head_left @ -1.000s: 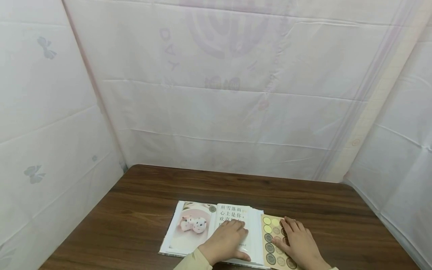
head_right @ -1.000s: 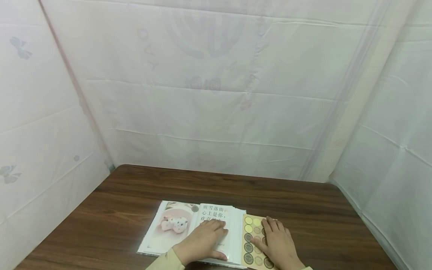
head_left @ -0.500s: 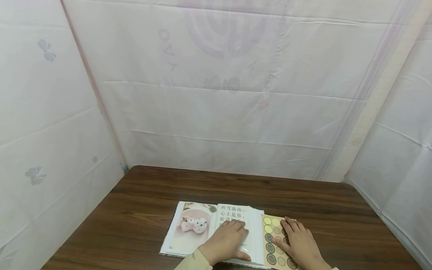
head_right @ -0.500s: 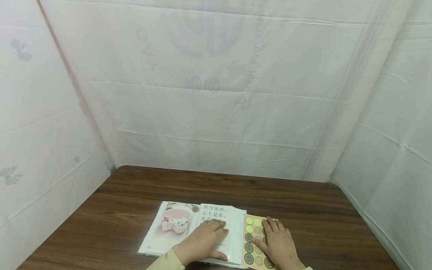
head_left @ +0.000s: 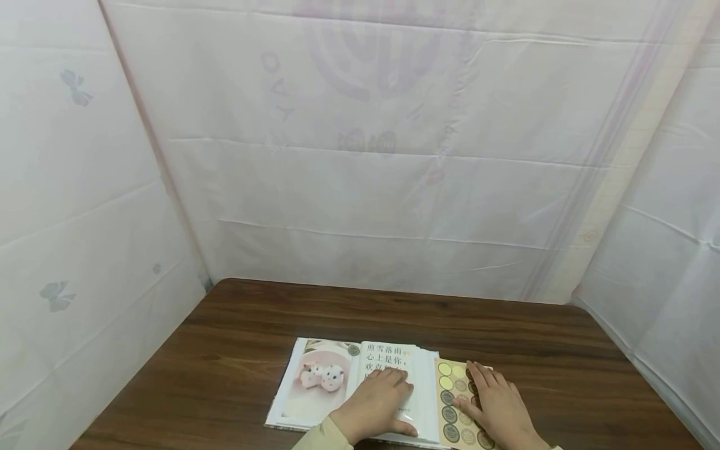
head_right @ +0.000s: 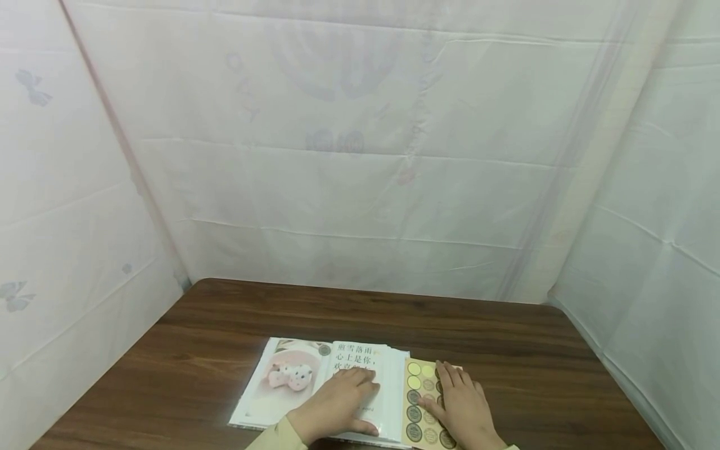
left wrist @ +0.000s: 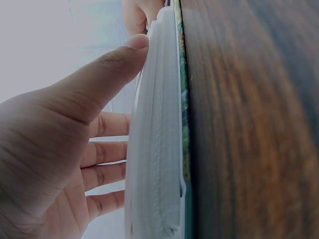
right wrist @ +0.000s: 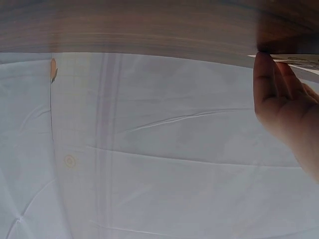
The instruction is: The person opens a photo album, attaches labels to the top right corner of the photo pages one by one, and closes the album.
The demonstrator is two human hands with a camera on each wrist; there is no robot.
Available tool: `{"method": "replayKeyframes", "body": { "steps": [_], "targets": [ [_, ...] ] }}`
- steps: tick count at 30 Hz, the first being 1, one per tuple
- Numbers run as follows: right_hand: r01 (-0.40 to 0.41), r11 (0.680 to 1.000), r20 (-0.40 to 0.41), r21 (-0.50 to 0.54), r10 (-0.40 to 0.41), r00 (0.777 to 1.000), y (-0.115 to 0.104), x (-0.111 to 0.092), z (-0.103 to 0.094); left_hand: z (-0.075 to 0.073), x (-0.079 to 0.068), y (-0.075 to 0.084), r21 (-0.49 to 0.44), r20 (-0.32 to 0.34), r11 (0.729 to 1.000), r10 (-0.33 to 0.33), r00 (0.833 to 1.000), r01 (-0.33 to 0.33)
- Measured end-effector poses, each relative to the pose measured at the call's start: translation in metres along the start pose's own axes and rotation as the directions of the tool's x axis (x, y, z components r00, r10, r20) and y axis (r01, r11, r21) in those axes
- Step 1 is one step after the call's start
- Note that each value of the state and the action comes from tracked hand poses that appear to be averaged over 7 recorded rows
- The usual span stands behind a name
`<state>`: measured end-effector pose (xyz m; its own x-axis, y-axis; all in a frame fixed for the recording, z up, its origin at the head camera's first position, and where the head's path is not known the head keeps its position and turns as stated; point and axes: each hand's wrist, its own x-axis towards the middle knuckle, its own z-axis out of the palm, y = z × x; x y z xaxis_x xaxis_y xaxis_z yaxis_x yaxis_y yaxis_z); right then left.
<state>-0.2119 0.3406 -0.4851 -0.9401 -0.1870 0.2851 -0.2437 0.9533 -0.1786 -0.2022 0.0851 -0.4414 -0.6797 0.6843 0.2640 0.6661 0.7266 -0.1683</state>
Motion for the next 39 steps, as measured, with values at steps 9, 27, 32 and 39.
{"method": "replayKeyframes", "body": {
  "steps": [9, 27, 32, 39],
  "targets": [
    [-0.004, 1.0, -0.005, 0.014, 0.004, 1.0, -0.001, 0.0002, 0.0023, -0.0005, -0.0006, 0.0007, 0.002, 0.007, 1.0, -0.005, 1.0, 0.005],
    [-0.042, 0.998, 0.02, 0.042, 0.041, 0.999, 0.0011, -0.0012, 0.001, -0.0004, 0.0001, -0.0002, 0.022, -0.02, 1.0, 0.012, 1.0, -0.012],
    [-0.037, 0.998, 0.01, 0.041, 0.037, 0.999, -0.0007, -0.0007, -0.0005, -0.0042, 0.0004, 0.0008, 0.012, 0.011, 1.0, -0.004, 1.0, 0.004],
    [-0.019, 0.999, -0.034, 0.037, 0.02, 0.999, -0.0017, -0.0047, 0.002, -0.0042, -0.0008, 0.003, 0.004, 0.026, 1.0, -0.015, 1.0, 0.015]
  ]
}}
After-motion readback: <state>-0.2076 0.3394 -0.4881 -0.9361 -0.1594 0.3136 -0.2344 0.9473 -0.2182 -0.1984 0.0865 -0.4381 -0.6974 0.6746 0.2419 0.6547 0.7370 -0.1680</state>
